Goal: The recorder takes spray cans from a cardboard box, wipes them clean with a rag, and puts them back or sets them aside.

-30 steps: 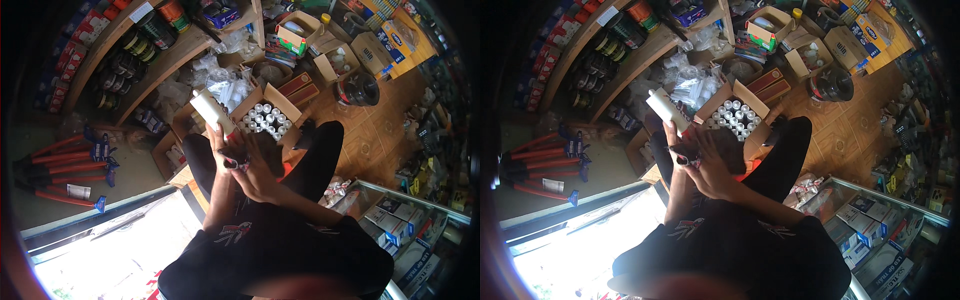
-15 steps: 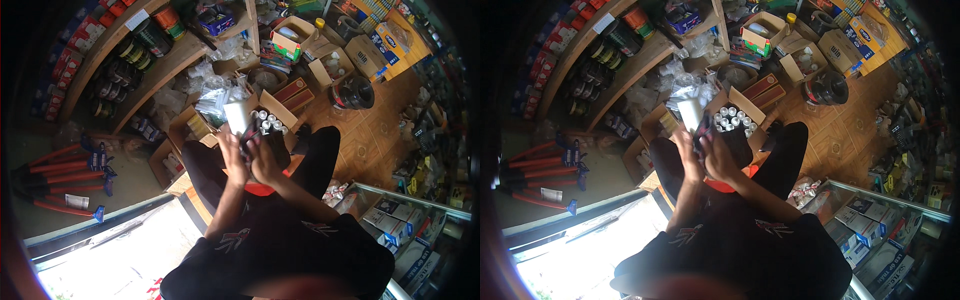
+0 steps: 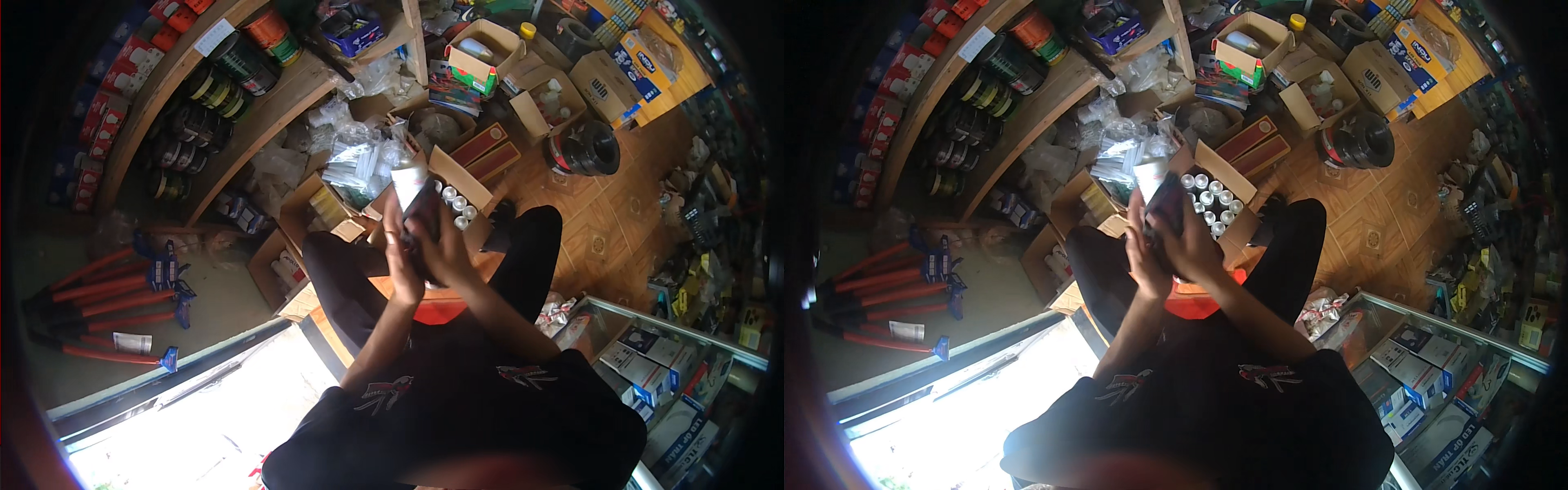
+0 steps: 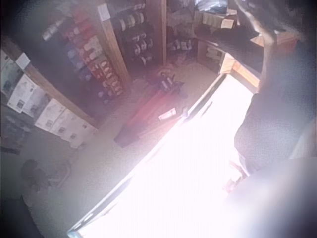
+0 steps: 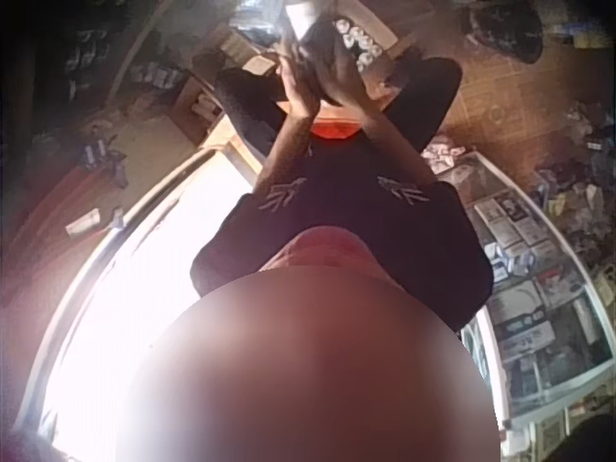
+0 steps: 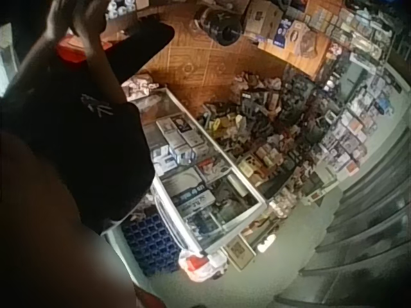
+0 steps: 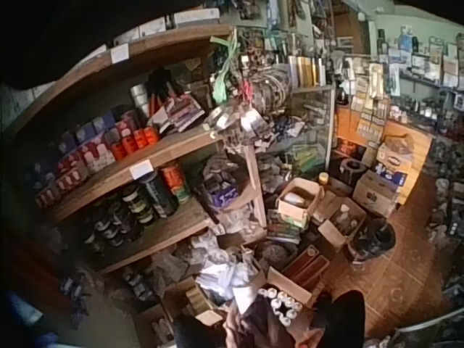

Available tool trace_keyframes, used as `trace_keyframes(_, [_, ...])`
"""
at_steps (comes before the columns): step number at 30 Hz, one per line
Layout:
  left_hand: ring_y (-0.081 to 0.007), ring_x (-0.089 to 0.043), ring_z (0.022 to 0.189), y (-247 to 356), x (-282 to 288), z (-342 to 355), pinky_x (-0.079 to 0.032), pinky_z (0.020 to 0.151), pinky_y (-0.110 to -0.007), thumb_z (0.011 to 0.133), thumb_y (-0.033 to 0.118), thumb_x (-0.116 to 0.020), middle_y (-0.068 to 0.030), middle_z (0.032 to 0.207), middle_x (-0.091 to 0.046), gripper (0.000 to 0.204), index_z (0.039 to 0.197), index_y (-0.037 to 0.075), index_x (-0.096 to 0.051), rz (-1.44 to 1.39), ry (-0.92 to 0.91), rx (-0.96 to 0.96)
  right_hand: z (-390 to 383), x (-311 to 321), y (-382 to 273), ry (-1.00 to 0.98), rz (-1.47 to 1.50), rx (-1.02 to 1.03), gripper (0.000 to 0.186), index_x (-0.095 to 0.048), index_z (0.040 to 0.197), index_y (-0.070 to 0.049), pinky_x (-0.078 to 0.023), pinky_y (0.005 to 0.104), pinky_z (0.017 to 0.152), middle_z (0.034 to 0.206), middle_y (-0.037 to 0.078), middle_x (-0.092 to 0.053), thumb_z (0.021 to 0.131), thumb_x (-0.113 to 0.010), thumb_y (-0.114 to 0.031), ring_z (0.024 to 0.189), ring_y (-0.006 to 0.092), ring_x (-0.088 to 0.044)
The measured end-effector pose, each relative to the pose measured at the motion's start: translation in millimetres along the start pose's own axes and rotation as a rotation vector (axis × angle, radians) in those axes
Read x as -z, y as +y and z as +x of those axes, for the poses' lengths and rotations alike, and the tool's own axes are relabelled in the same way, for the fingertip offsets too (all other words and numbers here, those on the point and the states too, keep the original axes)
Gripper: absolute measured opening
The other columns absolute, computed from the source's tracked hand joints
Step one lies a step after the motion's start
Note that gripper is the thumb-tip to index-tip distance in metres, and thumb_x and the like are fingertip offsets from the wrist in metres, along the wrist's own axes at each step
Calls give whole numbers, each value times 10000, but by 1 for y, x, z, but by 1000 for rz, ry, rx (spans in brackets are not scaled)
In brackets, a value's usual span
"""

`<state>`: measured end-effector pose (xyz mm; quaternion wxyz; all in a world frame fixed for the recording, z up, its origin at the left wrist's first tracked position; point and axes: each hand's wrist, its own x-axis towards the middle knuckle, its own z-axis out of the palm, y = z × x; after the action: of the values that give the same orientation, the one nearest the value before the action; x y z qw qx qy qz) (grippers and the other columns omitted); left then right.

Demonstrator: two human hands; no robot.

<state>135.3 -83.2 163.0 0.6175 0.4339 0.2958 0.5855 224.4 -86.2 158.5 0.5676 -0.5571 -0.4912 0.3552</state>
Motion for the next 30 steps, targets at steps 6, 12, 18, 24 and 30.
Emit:
trace_keyframes(6, [-325,-555,1302,6,33,38,-414,1125,-459,1039,496,-485,-226,1446,-521,757,1620,75,-243,-90,156,50,-43,-2,26,-197,25,-120,631,-405,1453,82,-556,376,909,1165,218,-685,973,-721,-179,1046,267,-712])
trace_keyframes(12, [-229,-681,877,-1,52,68,-607,721,-404,955,388,-701,-102,987,-643,479,1277,72,-541,-134,298,234,-37,33,22,-413,353,-383,575,-482,1386,41,-562,320,902,1147,100,-684,943,-775,-178,1005,136,-686])
trace_keyframes(18, [-171,-688,969,-24,89,90,-588,816,-345,973,261,-745,-88,1074,-705,349,1151,-26,-660,289,44,402,5,100,44,-354,418,-537,432,-624,1249,37,-561,288,852,1030,53,-727,910,-811,-155,919,115,-688])
trace_keyframes(24, [-221,-724,907,-79,103,98,-629,792,-351,915,241,-810,-142,1048,-706,425,1180,-41,-633,591,-11,425,55,157,107,244,-119,-294,298,-687,1129,18,-533,301,833,1006,56,-723,971,-740,-230,920,113,-670])
trace_keyframes(30, [-349,-733,914,-184,101,94,-581,805,-441,806,318,-875,-190,1022,-737,557,1216,34,-629,1075,-126,200,70,204,167,512,519,-515,398,-596,1313,-11,-517,326,966,1195,72,-663,982,-706,-202,1111,159,-644])
